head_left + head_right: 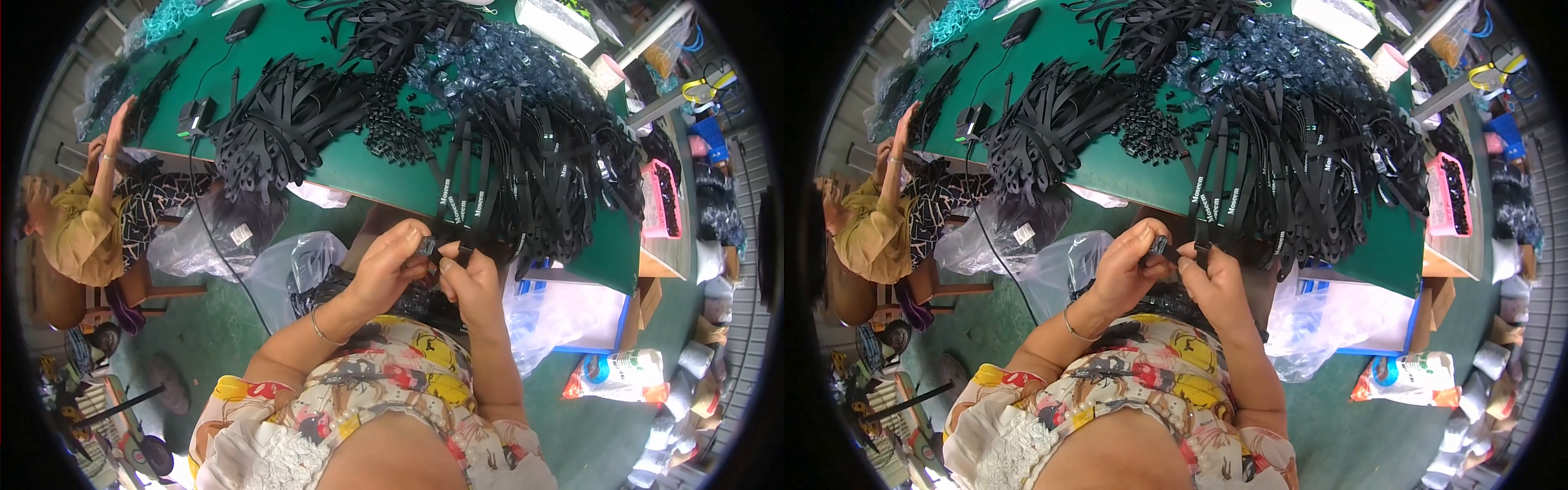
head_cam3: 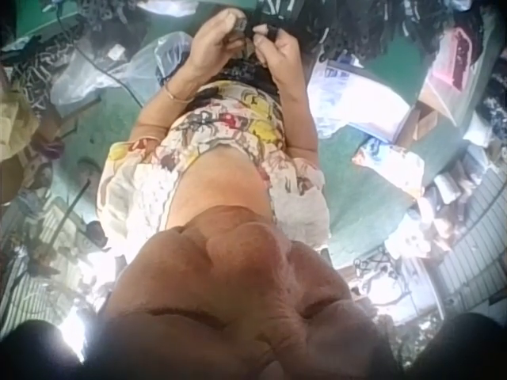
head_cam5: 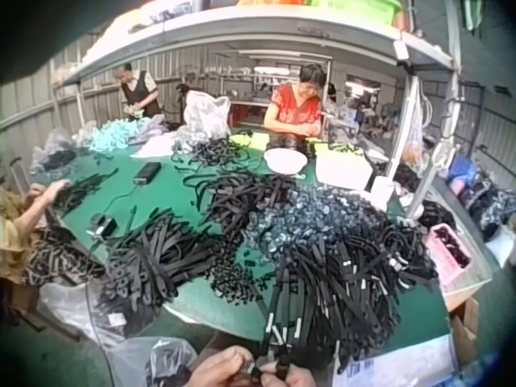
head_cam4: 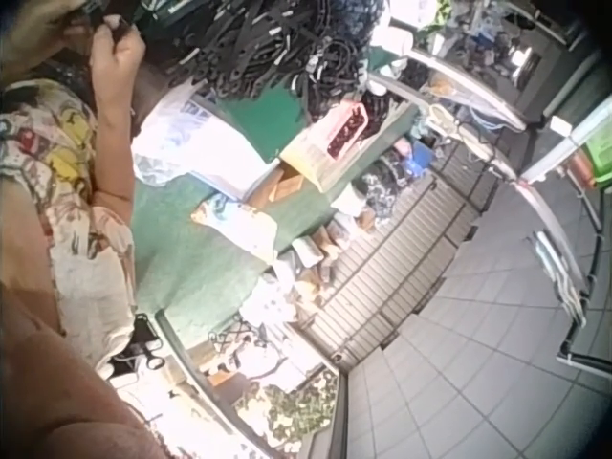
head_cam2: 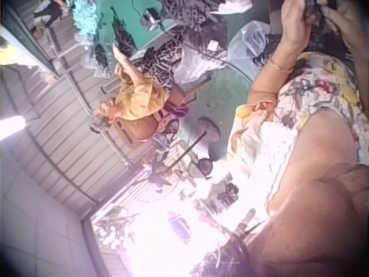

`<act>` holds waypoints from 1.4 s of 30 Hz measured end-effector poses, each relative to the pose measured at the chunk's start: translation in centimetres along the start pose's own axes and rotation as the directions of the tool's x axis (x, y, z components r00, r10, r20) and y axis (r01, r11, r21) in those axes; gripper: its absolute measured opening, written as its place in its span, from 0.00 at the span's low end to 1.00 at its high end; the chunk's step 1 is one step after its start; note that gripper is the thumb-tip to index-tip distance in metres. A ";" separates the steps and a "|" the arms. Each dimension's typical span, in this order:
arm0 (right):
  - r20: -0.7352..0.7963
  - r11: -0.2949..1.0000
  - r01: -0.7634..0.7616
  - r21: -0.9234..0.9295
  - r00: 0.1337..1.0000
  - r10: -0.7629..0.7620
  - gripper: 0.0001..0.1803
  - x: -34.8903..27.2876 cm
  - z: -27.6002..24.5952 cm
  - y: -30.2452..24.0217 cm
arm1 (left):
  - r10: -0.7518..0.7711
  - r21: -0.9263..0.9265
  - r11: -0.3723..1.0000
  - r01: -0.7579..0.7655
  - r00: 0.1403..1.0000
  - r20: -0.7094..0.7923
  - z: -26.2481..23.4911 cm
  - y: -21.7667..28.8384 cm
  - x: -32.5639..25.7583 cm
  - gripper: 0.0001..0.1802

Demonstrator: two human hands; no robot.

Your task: The person assembles plastic buckles onto black straps by hand at a workbench.

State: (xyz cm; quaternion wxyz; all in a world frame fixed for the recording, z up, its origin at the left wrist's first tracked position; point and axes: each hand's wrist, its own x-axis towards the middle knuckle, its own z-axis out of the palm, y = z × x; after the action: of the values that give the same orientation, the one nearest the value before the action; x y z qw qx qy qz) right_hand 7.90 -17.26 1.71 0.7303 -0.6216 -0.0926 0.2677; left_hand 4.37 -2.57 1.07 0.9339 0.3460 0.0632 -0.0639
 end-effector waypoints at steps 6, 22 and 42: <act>-0.031 0.988 0.068 0.138 0.997 -0.064 0.06 -0.1 0.8 0.1 | 0.000 0.075 0.997 0.003 0.999 -0.037 0.2 -0.3 -0.2 0.12; 0.072 0.879 0.231 0.417 0.956 -0.285 0.09 0.0 -0.3 1.2 | 0.103 0.705 0.690 -0.166 0.986 0.130 -1.1 1.6 -0.9 0.08; 0.020 0.898 0.388 0.208 0.916 -0.401 0.10 -0.6 1.7 1.8 | -0.100 -0.027 0.994 0.106 0.980 0.171 -1.4 0.7 -1.8 0.06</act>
State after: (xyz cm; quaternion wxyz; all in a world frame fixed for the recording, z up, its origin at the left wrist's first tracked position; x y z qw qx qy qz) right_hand 6.11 -15.95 0.44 0.8247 -0.5050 -0.2119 0.1412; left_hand 2.58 -0.96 0.81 0.9374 0.3187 0.0025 -0.1402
